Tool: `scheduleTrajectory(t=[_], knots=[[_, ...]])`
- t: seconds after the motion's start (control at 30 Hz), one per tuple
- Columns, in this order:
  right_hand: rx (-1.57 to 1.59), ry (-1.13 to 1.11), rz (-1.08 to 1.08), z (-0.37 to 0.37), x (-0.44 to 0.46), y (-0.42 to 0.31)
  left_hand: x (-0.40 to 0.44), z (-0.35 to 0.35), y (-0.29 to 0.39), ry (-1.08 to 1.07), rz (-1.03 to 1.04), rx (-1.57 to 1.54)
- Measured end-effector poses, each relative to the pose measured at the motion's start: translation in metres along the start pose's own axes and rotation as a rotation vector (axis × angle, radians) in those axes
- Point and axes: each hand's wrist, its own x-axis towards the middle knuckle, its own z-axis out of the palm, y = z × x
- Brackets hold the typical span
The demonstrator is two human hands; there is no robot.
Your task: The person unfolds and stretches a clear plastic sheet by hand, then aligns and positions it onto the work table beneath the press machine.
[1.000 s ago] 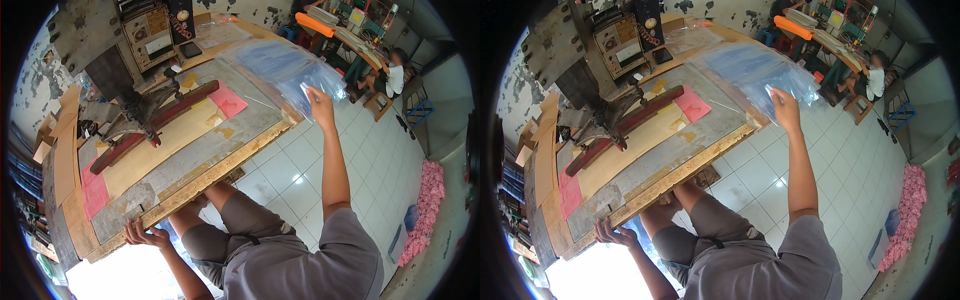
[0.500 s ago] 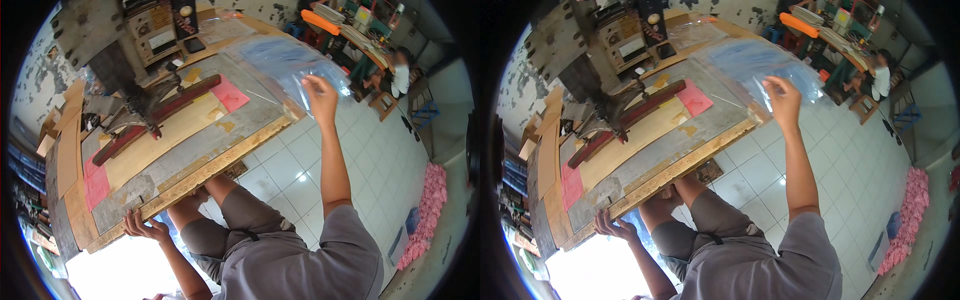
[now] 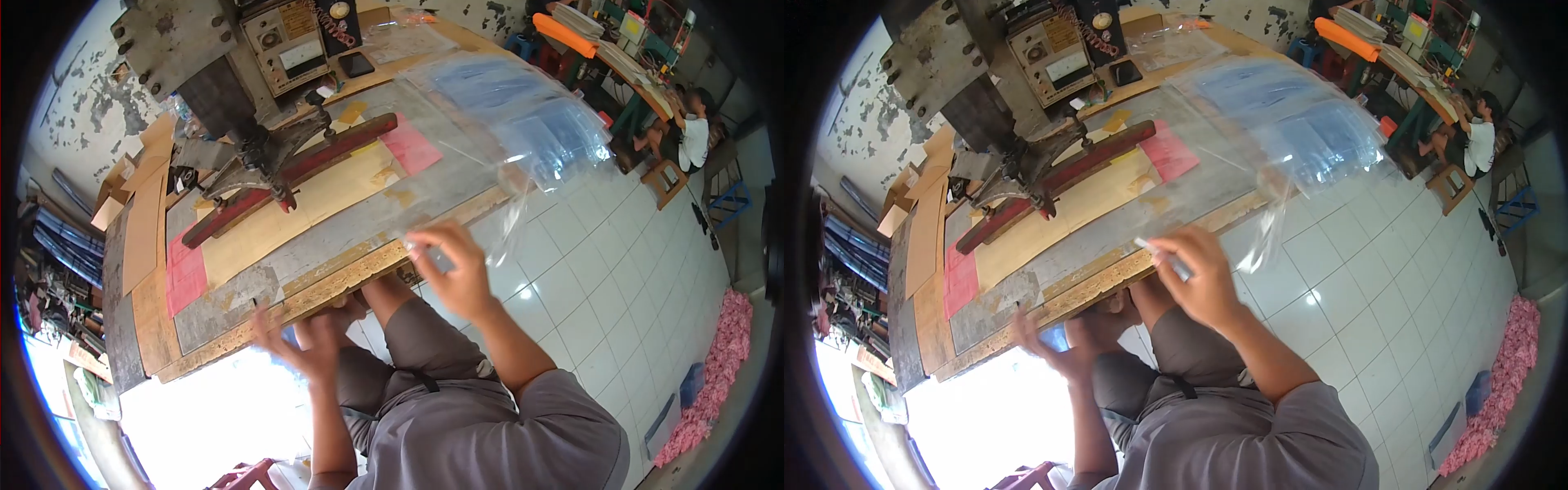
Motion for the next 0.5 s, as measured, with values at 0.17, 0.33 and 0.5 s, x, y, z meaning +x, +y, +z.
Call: scheduleTrajectory(t=[0.17,0.33,0.5], knots=[[0.219,-0.329,-0.067,0.027,-0.039,-0.038,-0.01,0.034,0.062,-0.239,0.099,-0.481],[0.25,-0.47,-0.089,-0.006,-0.04,-0.039,0.006,0.032,0.053,-0.374,-0.209,-0.777],[-0.032,-0.564,-0.051,-0.018,-0.056,-0.03,0.033,0.014,0.06,-0.157,-0.624,-1.206]])
